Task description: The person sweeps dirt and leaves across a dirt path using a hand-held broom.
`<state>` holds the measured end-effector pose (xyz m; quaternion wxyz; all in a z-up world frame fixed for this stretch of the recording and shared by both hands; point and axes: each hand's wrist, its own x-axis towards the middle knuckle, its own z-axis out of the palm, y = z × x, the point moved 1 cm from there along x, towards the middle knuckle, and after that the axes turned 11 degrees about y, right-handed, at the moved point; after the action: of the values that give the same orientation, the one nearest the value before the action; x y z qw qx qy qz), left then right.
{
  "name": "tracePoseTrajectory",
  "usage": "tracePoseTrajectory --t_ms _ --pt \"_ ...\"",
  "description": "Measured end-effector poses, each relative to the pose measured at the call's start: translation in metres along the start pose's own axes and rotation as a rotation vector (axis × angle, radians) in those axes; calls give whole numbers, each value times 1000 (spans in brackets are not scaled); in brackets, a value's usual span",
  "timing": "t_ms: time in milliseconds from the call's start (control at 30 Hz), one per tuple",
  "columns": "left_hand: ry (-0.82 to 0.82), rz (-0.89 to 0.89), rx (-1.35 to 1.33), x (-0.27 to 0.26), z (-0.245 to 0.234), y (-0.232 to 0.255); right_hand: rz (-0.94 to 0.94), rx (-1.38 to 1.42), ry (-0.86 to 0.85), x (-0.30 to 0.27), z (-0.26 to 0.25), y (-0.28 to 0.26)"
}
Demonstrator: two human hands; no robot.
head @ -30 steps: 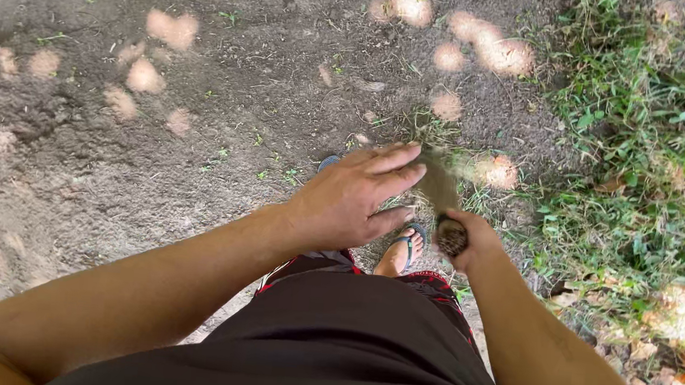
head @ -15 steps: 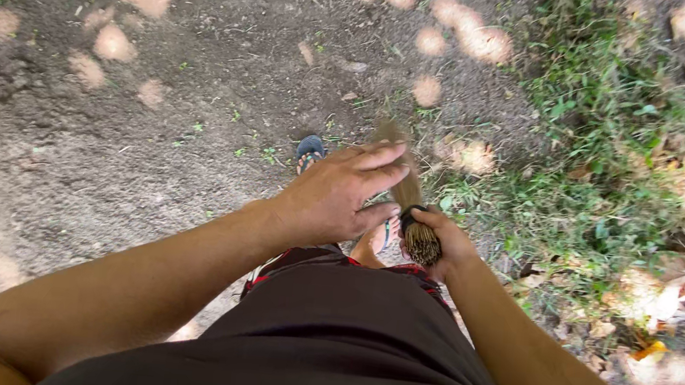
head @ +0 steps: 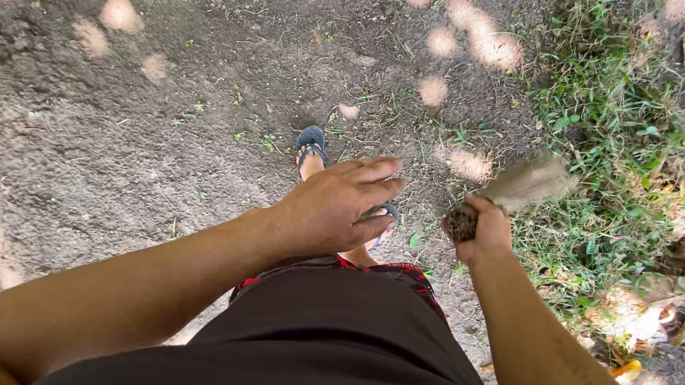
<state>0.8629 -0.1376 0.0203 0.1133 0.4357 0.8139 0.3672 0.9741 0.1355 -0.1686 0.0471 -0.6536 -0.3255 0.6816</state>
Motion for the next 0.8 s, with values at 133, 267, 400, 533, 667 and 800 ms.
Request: tracePoseTrajectory --t_ms 133,267,400,533,667,800 --pt "98 60 -2 12 -7 -8 76 -162 -405 5 74 -7" --pt "96 59 12 23 -23 -22 194 -462 -523 22 164 1" --pt "78 85 13 31 -44 -46 423 -490 -761 51 231 18" --pt "119 145 33 44 -65 -75 195 -295 -556 88 219 12" --pt "24 164 51 63 -87 -104 266 126 1 88 152 -23" --pt "-69 214 129 93 -108 -130 141 150 38 59 125 -36"
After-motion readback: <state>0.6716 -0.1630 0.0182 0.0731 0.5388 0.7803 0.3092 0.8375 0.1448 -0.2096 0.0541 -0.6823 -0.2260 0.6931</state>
